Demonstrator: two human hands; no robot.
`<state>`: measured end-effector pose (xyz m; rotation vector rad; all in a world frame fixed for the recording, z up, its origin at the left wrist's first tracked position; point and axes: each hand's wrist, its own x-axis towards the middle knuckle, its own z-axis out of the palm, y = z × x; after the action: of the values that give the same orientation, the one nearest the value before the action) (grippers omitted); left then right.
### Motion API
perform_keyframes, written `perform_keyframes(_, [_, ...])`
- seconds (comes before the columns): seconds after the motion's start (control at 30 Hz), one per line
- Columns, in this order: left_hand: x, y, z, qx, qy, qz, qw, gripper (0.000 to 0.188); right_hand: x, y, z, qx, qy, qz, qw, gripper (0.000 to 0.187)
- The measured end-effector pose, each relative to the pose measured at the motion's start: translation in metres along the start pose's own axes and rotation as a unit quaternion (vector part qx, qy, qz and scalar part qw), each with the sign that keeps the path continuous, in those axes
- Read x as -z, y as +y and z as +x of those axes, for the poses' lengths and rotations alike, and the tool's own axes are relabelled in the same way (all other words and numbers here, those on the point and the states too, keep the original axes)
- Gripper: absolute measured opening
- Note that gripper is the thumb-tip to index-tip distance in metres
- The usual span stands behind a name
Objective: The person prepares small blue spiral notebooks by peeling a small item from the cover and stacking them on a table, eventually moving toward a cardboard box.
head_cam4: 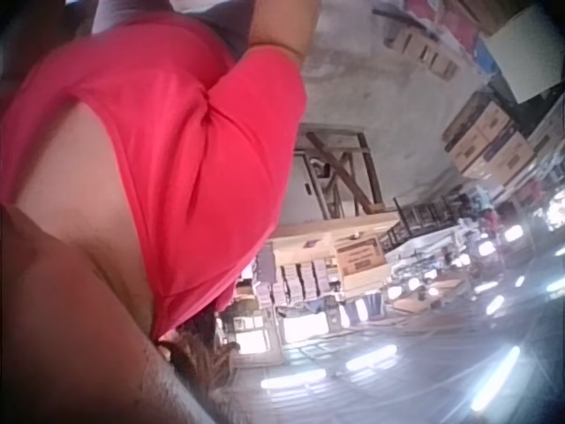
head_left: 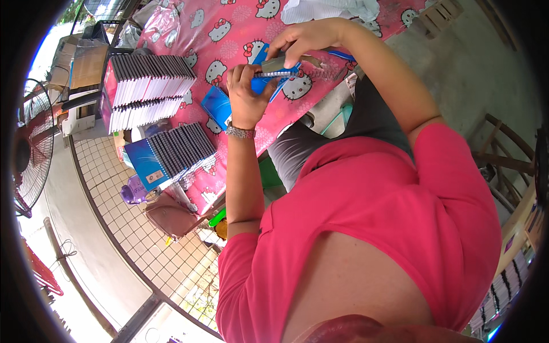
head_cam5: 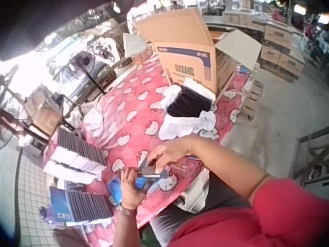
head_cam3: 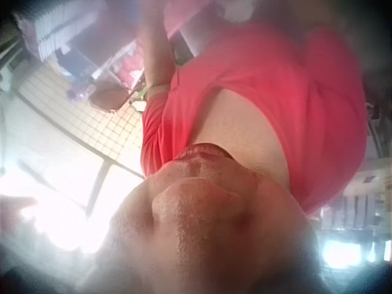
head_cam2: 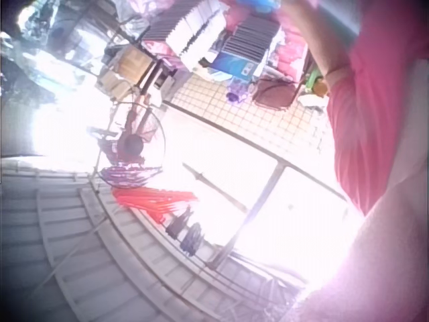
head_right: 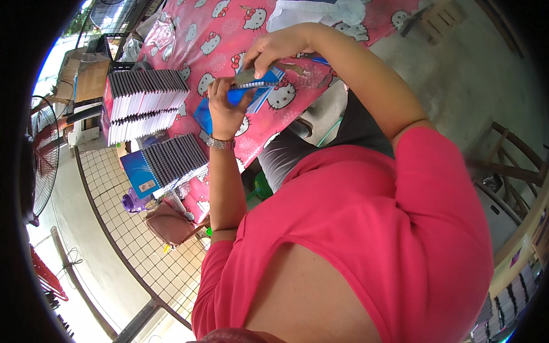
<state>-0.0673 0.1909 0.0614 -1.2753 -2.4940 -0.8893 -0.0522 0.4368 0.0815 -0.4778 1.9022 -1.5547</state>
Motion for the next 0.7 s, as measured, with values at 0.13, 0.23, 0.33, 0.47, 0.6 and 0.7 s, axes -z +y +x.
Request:
perform_keyframes(0.13, [0.009, -0.014, -0.007, 0.008, 0.019, 0.007, 1.0, 0.033, -0.012, 0.001, 0.012, 0.142, 0.021, 0.275, 0.951, 0.053])
perform_keyframes(0.23, [0.017, -0.023, -0.003, 0.012, -0.002, 0.025, 1.0, 0.034, -0.004, -0.006, 0.022, 0.072, 0.045, -0.01, 0.996, 0.053])
perform_keyframes(0.33, [0.022, -0.023, -0.007, 0.108, -0.025, -0.071, 0.991, 0.032, -0.003, -0.004, 0.029, 0.09, 0.033, 0.081, 0.992, 0.052])
perform_keyframes(0.47, [0.02, -0.03, -0.008, 0.16, -0.043, -0.153, 0.974, 0.024, -0.002, -0.002, 0.036, 0.085, 0.057, 0.067, 0.992, 0.047])
perform_keyframes(0.6, [0.014, -0.048, -0.02, 0.189, -0.012, -0.236, 0.953, 0.02, 0.01, 0.015, 0.046, 0.035, 0.256, -0.13, 0.957, 0.047])
perform_keyframes(0.7, [0.007, -0.042, -0.015, 0.218, 0.05, -0.34, 0.914, 0.016, 0.026, 0.069, 0.044, -0.011, 0.38, -0.306, 0.873, 0.052])
